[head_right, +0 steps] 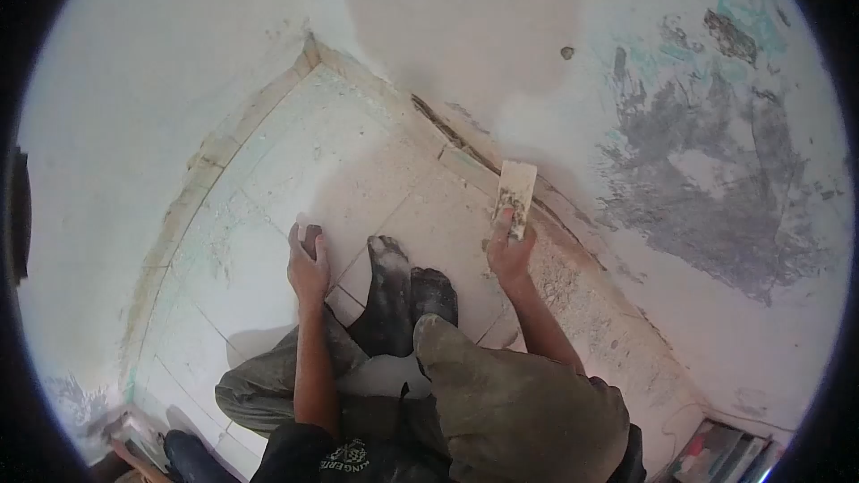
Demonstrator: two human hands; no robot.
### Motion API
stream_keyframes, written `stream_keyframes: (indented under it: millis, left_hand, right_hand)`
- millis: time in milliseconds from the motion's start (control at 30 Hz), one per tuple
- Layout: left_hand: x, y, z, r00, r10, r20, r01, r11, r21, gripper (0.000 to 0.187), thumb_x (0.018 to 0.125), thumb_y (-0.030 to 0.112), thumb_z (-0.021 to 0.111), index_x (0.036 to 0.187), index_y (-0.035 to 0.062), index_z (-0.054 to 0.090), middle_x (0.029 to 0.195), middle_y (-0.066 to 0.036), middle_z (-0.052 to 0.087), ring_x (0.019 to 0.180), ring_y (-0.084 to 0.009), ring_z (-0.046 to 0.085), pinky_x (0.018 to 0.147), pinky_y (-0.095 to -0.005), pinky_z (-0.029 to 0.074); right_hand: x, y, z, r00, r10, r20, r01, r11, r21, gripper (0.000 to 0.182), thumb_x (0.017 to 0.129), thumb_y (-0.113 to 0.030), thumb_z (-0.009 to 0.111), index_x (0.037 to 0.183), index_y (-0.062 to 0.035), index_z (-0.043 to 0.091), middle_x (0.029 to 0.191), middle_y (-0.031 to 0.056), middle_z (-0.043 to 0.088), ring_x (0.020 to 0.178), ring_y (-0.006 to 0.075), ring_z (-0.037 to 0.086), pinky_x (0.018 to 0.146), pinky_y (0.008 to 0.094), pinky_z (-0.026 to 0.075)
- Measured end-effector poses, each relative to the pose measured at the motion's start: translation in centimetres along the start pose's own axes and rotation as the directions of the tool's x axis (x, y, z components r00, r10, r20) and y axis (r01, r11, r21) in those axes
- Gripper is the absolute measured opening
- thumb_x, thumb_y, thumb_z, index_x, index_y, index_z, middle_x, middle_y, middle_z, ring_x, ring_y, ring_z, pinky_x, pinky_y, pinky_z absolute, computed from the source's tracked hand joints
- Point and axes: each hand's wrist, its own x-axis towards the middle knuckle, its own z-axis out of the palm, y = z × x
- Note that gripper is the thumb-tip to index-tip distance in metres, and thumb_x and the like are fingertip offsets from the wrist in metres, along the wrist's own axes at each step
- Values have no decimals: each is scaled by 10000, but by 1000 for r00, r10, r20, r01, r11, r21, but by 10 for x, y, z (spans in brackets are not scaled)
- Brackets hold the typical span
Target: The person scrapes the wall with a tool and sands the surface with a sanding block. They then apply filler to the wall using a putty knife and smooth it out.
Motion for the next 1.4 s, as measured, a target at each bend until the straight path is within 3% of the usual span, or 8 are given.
stream_keyframes:
  millis: [233, 433, 500, 633, 800, 1033, 1300, 1400]
  left_hand:
    - [1, 1, 1, 1000, 1, 9, -2, 1000, 29, 577, 868, 303, 550, 1346, 39, 362, 1217, -228, 543, 1036, -409, 563, 875, -466, 439]
    - [2, 3, -4, 995, 76, 61, -77, 997, 10, 516, 870, 289, 553, 1296, 27, 429, 1196, -215, 560, 1066, -394, 553, 893, -450, 438]
    - [-5, -2, -6, 986, 132, 102, -135, 990, 25, 487, 869, 286, 556, 1271, 27, 462, 1193, -208, 565, 1070, -387, 553, 896, -445, 438]
    - [-8, 15, -6, 958, 208, 195, -209, 978, -16, 433, 863, 280, 570, 1216, 36, 516, 1177, -198, 573, 1039, -375, 570, 873, -436, 456]
    - [-16, 32, -6, 941, 286, 179, -275, 958, -84, 419, 857, 283, 582, 1201, 50, 527, 1134, -190, 591, 1010, -374, 581, 851, -434, 468]
    - [-16, 37, -8, 934, 249, 257, -229, 967, -108, 416, 860, 281, 597, 1194, 41, 539, 1113, -190, 607, 1021, -361, 585, 864, -416, 461]
    - [-13, 46, -14, 931, 240, 276, -115, 908, -403, 389, 870, 271, 603, 1166, 25, 548, 1081, -193, 620, 1023, -344, 593, 871, -380, 454]
    - [-15, 42, -9, 939, 229, 258, -103, 900, -423, 388, 874, 261, 602, 1171, 19, 543, 1056, -193, 628, 1012, -330, 600, 872, -367, 450]
  right_hand:
    - [18, -28, -30, 939, -344, -2, 344, 938, -52, 413, 986, -328, 350, 1055, 33, 537, 967, 77, 583, 871, 183, 552, 815, 312, 441]
    - [-41, 10, 14, 941, 260, 216, -251, 966, -69, 291, 956, -218, 477, 1066, 43, 545, 788, 84, 614, 592, 118, 541, 550, 259, 440]
    - [-60, 2, 15, 882, 384, 273, -440, 878, 187, 318, 967, -237, 458, 1092, 40, 556, 825, 97, 631, 572, 116, 558, 535, 258, 453]
    - [-44, 18, 8, 907, 195, 373, -186, 981, -62, 354, 973, -280, 453, 1095, 34, 560, 872, 112, 636, 611, 125, 593, 548, 255, 476]
    - [-22, -11, 13, 972, 198, 124, -220, 955, 200, 361, 978, -300, 449, 1062, 28, 576, 835, 107, 643, 630, 130, 606, 515, 259, 476]
    - [-6, -13, -4, 911, 372, 176, -398, 906, 145, 335, 975, -288, 459, 998, 19, 590, 711, 79, 607, 549, 70, 515, 478, 223, 417]
    - [18, -97, 28, 997, -80, -20, 83, 943, 321, 266, 961, -218, 476, 1000, 24, 580, 783, 66, 642, 671, 105, 573, 513, 249, 449]
    - [15, -32, 54, 952, -291, 90, 274, 947, 167, 277, 938, -225, 507, 916, 35, 598, 703, 85, 637, 630, 130, 603, 512, 285, 463]
